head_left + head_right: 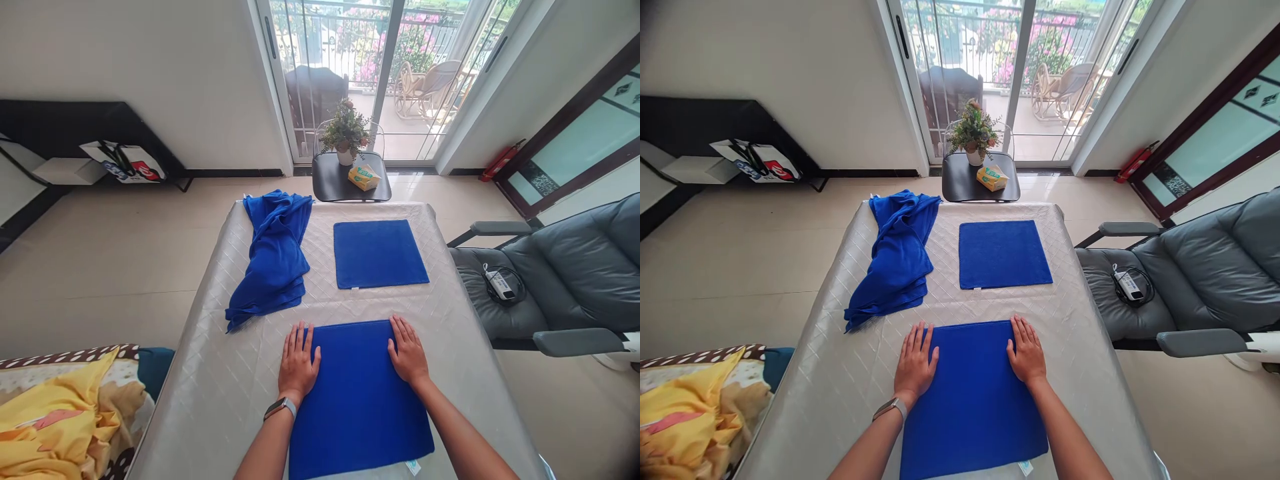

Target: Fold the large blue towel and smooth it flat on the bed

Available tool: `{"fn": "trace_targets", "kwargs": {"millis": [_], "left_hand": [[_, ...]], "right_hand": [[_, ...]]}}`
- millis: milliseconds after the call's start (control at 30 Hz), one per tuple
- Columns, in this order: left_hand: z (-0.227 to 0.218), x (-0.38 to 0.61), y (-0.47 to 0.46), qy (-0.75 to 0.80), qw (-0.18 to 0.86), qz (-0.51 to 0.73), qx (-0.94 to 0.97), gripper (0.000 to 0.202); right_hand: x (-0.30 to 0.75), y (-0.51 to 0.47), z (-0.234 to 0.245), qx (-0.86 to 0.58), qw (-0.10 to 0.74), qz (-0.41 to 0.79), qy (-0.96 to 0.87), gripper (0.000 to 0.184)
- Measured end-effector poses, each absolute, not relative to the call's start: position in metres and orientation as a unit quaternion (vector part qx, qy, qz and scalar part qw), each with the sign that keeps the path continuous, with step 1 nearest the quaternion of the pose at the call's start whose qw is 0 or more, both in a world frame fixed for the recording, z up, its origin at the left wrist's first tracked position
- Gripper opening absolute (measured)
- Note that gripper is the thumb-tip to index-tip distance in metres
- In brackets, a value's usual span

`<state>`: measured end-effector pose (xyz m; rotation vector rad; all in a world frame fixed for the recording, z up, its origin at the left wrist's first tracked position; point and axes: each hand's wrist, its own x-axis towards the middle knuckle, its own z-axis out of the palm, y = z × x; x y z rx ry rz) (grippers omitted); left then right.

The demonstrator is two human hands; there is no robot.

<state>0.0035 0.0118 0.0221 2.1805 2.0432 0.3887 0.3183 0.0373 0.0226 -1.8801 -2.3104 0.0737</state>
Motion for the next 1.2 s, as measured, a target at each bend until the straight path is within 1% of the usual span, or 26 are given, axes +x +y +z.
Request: {"fn": "trace_targets", "kwargs": {"millis": [600,767,1200], "left_hand": [[0.0222,0.0034,0.012,0.683,0.071,0.122,0.717,0.062],[0.0216,0.0031,0.0124,0.685,0.068,0.122,0.715,0.062],[0.0206,0.0027,0.0125,0.684,0.056,0.111,0.719,0.062]], "right_hand": [[0.3172,0.0372,0.0279,-0.63,0.075,0.042,-0.772,0.066],[0.317,0.0375,0.0278,-0.628,0.084,0.044,-0.773,0.068],[0.3162,0.0371,0.0254,-0.628,0.094,0.042,-0.771,0.066]]}}
